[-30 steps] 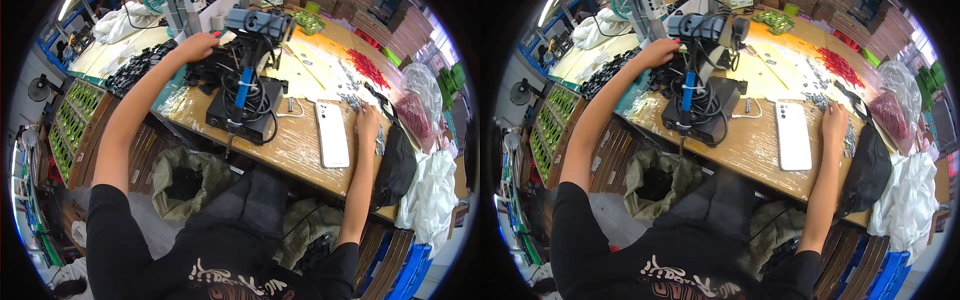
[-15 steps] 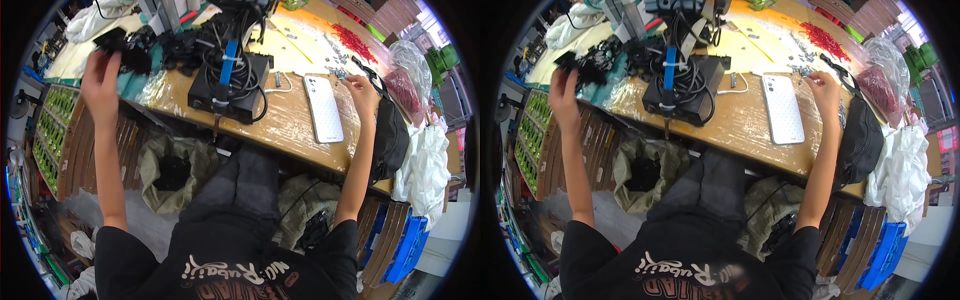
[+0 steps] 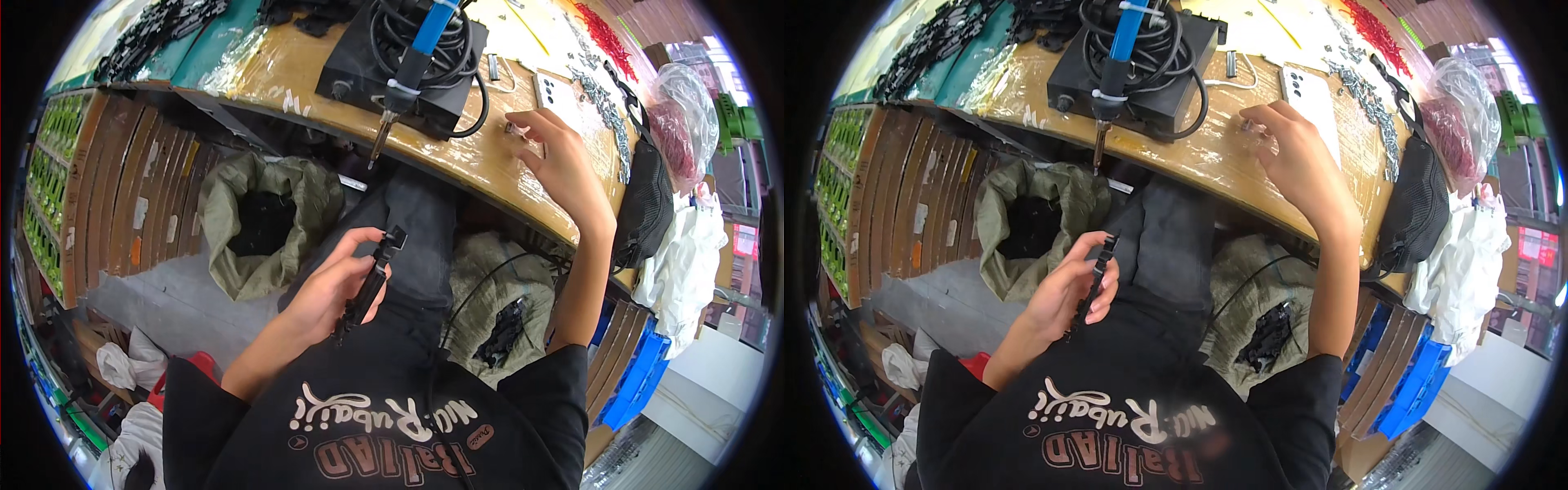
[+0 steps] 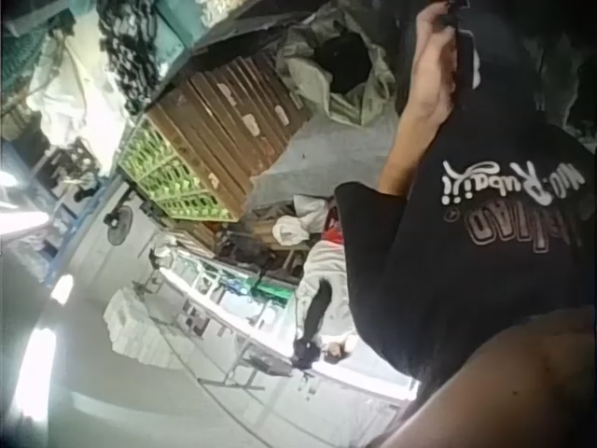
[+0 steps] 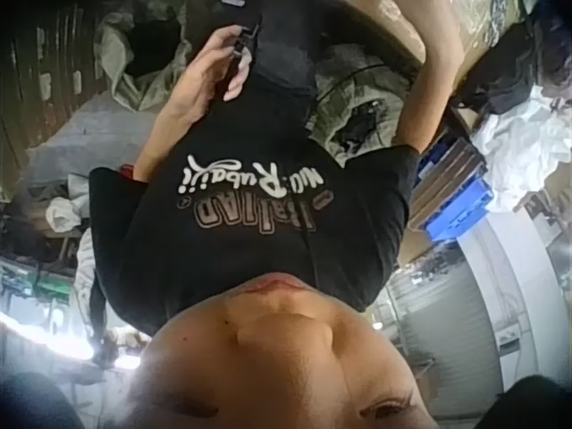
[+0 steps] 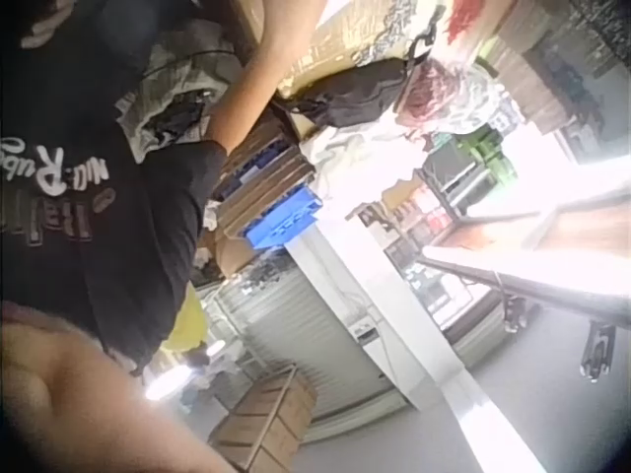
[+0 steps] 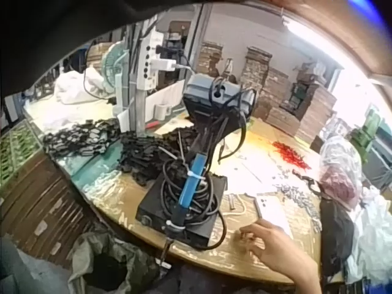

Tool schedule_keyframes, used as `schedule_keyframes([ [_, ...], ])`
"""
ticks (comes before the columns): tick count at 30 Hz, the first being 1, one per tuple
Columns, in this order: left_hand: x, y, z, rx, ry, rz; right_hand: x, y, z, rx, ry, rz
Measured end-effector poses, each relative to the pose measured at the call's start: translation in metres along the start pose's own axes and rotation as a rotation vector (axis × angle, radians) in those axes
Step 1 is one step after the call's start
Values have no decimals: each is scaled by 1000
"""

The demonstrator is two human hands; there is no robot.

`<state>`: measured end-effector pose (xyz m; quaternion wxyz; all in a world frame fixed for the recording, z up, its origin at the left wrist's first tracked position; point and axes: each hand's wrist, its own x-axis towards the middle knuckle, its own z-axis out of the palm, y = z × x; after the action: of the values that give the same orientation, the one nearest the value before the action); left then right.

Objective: The person assembles small plastic components into plastic housing by hand at a manufacturing workstation.

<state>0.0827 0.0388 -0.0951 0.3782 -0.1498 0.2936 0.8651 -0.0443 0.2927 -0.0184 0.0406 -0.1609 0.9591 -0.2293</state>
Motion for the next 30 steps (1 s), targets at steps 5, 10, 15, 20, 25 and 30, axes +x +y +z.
schedule_keyframes([
  [5, 5, -9, -14, -170, -229, -37, 10, 5, 5, 13, 4, 20],
  [10, 4, -12, -16, -56, -387, 24, 20, 10, 8, -10, 14, 124],
  [15, 10, -11, -10, -177, -414, -58, 21, 5, 11, -36, 84, 162],
  [20, 14, -13, -13, -185, -458, -30, 18, 8, 16, -67, 120, 167],
  [25, 12, -13, -10, -125, -409, 34, 4, 11, 18, -78, 203, 179],
  [30, 16, -19, -13, 92, -369, 211, -9, 0, 19, 212, 231, 305],
])
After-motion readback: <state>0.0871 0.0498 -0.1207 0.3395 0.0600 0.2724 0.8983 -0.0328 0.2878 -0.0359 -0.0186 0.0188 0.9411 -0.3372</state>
